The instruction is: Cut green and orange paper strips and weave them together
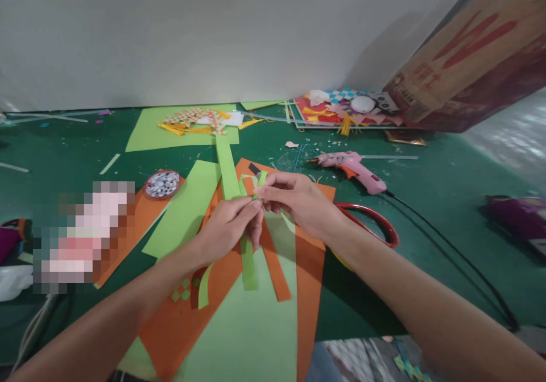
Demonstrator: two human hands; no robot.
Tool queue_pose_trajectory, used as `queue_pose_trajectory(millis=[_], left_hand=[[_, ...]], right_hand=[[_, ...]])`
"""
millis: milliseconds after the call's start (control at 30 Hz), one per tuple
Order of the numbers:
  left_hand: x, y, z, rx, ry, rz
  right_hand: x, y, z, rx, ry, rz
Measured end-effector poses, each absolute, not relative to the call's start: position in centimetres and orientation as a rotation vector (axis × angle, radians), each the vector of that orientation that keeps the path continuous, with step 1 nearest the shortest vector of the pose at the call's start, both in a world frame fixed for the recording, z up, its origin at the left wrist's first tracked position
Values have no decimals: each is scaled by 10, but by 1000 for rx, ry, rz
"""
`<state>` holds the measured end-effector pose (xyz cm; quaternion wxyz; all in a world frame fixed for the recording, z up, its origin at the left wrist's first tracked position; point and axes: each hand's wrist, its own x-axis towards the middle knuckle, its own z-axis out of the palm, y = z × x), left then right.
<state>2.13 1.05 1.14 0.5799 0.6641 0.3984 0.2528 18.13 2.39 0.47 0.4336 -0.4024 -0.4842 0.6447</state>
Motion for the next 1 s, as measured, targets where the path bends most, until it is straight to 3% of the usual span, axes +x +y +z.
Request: queue_pose_trajectory(millis=[1000], left_hand=[[21, 11, 10, 1538, 910, 594]], right_hand=[[181, 24, 8, -1059, -1154, 1597]])
